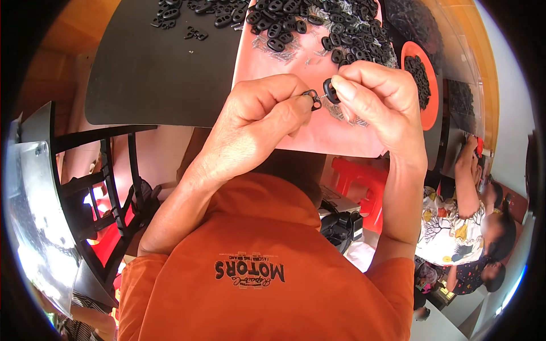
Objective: The person sits at a table and repeatedly picks up small black plastic clips and metal screws from a pink tray. They insert the screws into the clips by hand and place the assembled units into a red bowl.
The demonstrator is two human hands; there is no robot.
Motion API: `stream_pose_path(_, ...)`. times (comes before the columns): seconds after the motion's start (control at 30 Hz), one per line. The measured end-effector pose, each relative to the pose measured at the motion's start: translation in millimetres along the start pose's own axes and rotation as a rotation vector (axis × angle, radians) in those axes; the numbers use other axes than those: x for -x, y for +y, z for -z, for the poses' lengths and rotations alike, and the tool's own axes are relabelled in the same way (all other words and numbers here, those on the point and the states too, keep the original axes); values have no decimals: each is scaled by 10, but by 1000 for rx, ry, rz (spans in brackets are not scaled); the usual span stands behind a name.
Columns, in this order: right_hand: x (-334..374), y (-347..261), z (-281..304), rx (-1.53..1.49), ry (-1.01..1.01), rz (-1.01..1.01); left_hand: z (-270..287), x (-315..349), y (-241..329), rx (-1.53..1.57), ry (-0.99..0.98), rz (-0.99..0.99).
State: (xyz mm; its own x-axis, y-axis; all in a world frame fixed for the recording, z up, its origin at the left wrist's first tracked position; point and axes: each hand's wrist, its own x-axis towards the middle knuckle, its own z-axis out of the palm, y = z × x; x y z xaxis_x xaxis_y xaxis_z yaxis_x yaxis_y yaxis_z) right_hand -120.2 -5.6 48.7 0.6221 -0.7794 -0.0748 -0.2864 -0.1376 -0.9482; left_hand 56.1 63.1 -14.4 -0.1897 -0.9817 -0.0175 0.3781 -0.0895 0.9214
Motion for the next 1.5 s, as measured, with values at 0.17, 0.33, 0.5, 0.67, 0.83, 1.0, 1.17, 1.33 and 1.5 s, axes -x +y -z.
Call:
stream_pose_path(0.17,-10,34,52,138,-19,66,-6,-11,6,-18,-12,14)
stream_pose_path(0.33,-17,39,18,161,0,93,26,-9,-21,-41,-33,23)
stream_pose_path(0.5,-6,52,-4,175,-17,114,39,-4,-3,-2,-62,43)
stream_pose_path(0.67,-12,94,-56,165,-14,117,23,1,8,3,-46,45)
stream_pose_path(0.83,4,89,-57,111,-18,70,22,1,-4,1,-70,53)
stream_pose_path(1.0,18,69,-79,208,-16,134,29,7,-43,40,-85,7)
stream_pose_path(1.17,45,65,-152,180,-29,124,35,69,-68,75,-70,39)
stream_pose_path(1.33,49,30,-228,291,-3,215,81,90,-95,33,-43,4)
stream_pose_path(1.5,79,170,-319,824,202,679,93,102,-59,140,29,75)
